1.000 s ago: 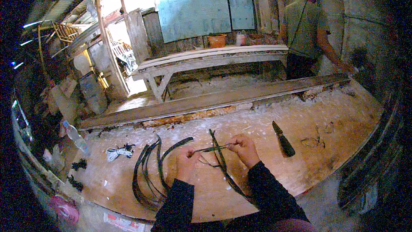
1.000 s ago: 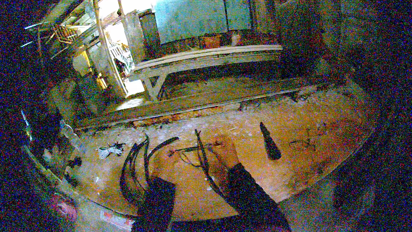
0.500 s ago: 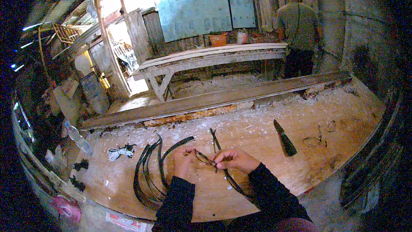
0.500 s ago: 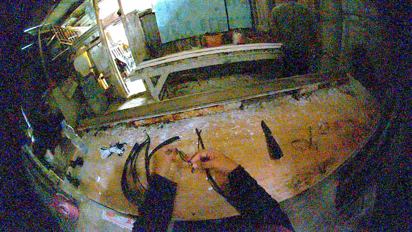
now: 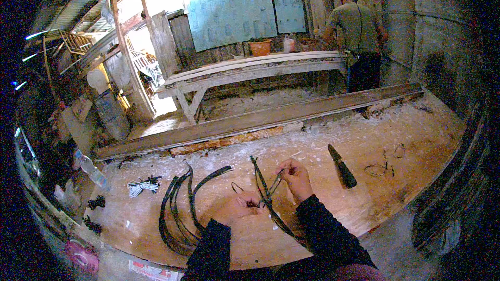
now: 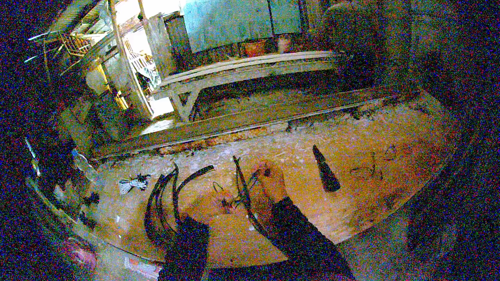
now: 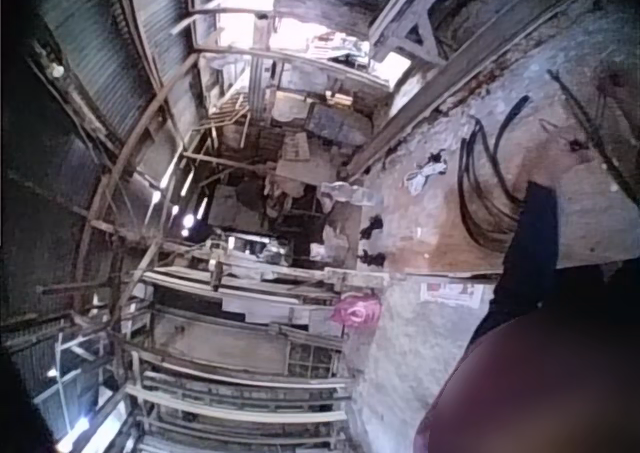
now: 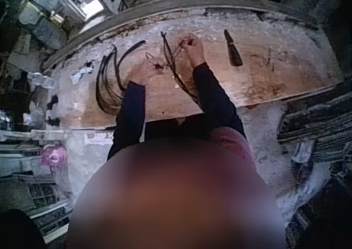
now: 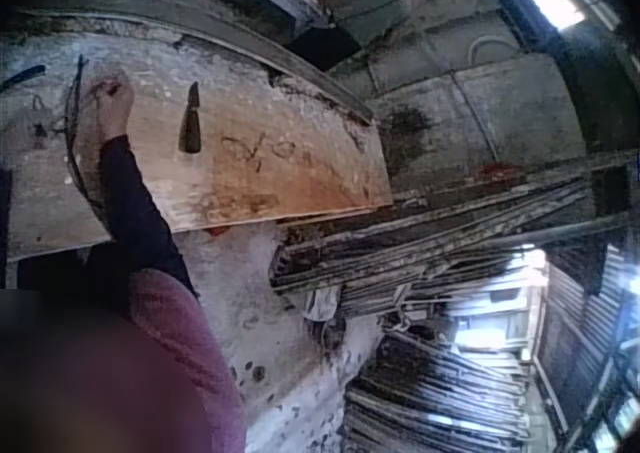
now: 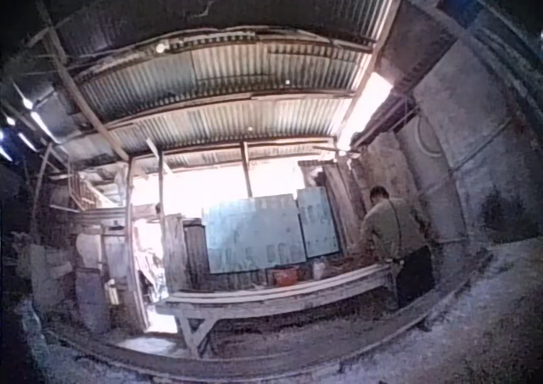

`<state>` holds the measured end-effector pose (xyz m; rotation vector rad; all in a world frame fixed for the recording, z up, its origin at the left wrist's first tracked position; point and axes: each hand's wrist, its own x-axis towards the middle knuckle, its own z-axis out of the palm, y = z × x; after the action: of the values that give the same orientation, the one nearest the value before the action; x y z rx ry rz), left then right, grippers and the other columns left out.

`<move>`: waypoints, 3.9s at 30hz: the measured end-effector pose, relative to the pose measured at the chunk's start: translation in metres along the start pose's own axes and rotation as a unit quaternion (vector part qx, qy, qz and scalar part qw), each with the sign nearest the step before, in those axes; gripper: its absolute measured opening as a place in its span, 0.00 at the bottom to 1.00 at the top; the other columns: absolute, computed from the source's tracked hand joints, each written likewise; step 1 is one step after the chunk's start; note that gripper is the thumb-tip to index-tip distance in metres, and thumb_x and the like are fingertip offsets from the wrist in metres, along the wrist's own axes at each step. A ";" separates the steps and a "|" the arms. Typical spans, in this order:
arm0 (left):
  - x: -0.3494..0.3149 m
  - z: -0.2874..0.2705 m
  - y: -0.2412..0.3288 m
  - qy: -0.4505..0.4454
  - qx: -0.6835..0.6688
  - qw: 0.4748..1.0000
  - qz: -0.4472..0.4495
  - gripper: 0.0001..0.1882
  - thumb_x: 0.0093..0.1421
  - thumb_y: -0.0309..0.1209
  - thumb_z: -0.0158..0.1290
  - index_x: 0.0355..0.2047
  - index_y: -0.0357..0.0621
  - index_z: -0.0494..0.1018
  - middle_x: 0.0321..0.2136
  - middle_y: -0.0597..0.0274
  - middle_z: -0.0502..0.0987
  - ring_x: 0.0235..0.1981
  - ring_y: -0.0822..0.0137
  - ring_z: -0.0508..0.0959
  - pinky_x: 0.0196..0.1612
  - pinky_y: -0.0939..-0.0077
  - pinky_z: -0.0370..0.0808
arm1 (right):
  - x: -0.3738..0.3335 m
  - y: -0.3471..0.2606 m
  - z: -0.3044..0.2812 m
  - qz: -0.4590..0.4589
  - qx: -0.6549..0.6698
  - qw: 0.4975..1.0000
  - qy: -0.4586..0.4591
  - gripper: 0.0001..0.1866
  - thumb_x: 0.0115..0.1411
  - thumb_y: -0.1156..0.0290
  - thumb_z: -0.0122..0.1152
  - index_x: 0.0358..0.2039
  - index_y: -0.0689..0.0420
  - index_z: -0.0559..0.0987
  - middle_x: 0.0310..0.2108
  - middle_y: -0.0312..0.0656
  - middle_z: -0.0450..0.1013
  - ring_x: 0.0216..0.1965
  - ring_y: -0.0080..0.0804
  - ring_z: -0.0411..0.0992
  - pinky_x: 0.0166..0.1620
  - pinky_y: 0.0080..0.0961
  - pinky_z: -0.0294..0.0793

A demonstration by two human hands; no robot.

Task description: The person ties black cords into loops by hand on a wooden workbench. A coworker in the background sands a long wooden plank. The person repeatedly picks up cords, forms loops, and secures them with knots.

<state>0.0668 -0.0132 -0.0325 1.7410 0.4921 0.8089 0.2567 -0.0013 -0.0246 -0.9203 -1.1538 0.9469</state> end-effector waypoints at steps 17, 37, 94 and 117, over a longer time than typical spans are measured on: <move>0.001 -0.025 -0.013 0.412 0.072 0.905 -0.082 0.06 0.48 0.29 0.53 0.23 0.41 0.68 0.16 0.69 0.69 0.16 0.78 0.66 0.18 0.86 0.63 | -0.001 0.000 -0.006 0.045 -0.084 0.977 -0.192 0.06 0.47 0.72 0.58 0.26 0.60 0.75 0.32 0.36 0.68 0.34 0.25 0.67 0.40 0.20 0.64; 0.000 -0.027 -0.029 0.280 0.024 0.956 -0.090 0.05 0.47 0.26 0.54 0.25 0.41 0.70 0.20 0.68 0.72 0.20 0.79 0.69 0.21 0.87 0.64 | -0.009 -0.012 0.004 0.077 0.099 0.968 -0.217 0.06 0.44 0.77 0.59 0.18 0.56 0.69 0.23 0.33 0.68 0.29 0.23 0.68 0.37 0.19 0.66; 0.001 0.014 0.004 0.026 0.034 0.997 -0.064 0.09 0.43 0.29 0.59 0.18 0.42 0.68 0.17 0.70 0.68 0.20 0.77 0.67 0.24 0.84 0.64 | 0.005 0.017 -0.004 -0.082 -0.173 0.981 0.033 0.07 0.42 0.78 0.59 0.18 0.55 0.69 0.15 0.28 0.62 0.19 0.16 0.59 0.24 0.14 0.59; -0.001 -0.031 -0.017 0.436 0.230 0.865 -0.088 0.09 0.42 0.30 0.58 0.17 0.37 0.71 0.17 0.63 0.72 0.19 0.72 0.70 0.24 0.80 0.66 | 0.003 0.004 -0.003 0.126 -0.017 0.977 -0.170 0.04 0.43 0.75 0.60 0.20 0.59 0.74 0.27 0.36 0.69 0.33 0.24 0.66 0.38 0.21 0.63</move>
<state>0.0447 0.0120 -0.0435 1.6232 1.5344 1.4198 0.2598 0.0027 -0.0282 -0.9719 -1.3655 1.3323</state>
